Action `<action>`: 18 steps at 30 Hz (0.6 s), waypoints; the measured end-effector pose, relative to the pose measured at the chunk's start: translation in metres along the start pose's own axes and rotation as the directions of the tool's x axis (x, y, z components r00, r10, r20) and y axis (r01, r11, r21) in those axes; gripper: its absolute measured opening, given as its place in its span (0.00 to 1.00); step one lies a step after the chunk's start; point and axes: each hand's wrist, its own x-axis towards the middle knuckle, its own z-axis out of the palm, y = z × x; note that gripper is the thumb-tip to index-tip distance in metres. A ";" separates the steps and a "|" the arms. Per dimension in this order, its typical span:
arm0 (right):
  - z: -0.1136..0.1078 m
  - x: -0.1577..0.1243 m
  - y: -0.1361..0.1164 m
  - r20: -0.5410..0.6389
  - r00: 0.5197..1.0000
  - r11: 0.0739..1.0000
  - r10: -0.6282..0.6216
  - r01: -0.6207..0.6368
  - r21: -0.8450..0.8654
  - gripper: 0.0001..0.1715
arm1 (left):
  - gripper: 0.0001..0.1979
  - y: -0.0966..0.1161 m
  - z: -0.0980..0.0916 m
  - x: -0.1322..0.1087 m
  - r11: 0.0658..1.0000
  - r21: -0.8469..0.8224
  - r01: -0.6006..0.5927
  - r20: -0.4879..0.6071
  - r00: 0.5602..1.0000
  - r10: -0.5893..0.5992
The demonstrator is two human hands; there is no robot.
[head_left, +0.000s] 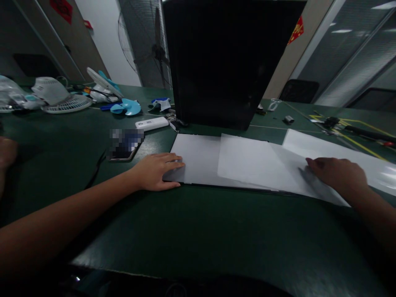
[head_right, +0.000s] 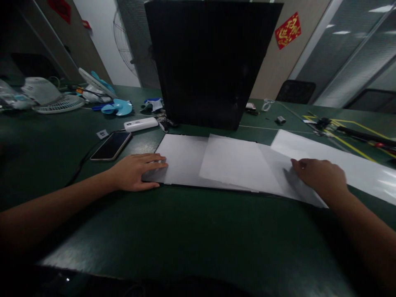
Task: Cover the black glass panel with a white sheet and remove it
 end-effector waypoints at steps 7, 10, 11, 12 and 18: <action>0.000 -0.012 -0.025 -0.026 0.991 0.985 -0.133 0.136 0.104 0.49 | 0.38 -0.002 0.003 -0.001 1.000 -0.014 -0.002 -0.011 1.000 0.001; -0.005 -0.021 -0.041 -0.043 0.972 0.941 -0.232 0.235 0.241 0.47 | 0.40 -0.002 0.002 -0.002 1.000 -0.017 0.006 -0.010 1.000 -0.007; -0.006 -0.023 -0.045 -0.046 0.963 0.919 -0.264 0.266 0.291 0.45 | 0.41 -0.002 0.002 -0.001 1.000 -0.018 0.010 -0.008 1.000 -0.010; -0.008 -0.025 -0.048 -0.050 0.955 0.895 -0.292 0.291 0.338 0.44 | 0.41 -0.001 0.001 -0.001 1.000 -0.020 0.012 -0.005 1.000 -0.012; -0.012 -0.030 -0.050 -0.142 0.947 0.860 -0.289 0.322 0.395 0.43 | 0.45 -0.003 0.002 -0.001 1.000 -0.012 0.022 0.001 1.000 -0.022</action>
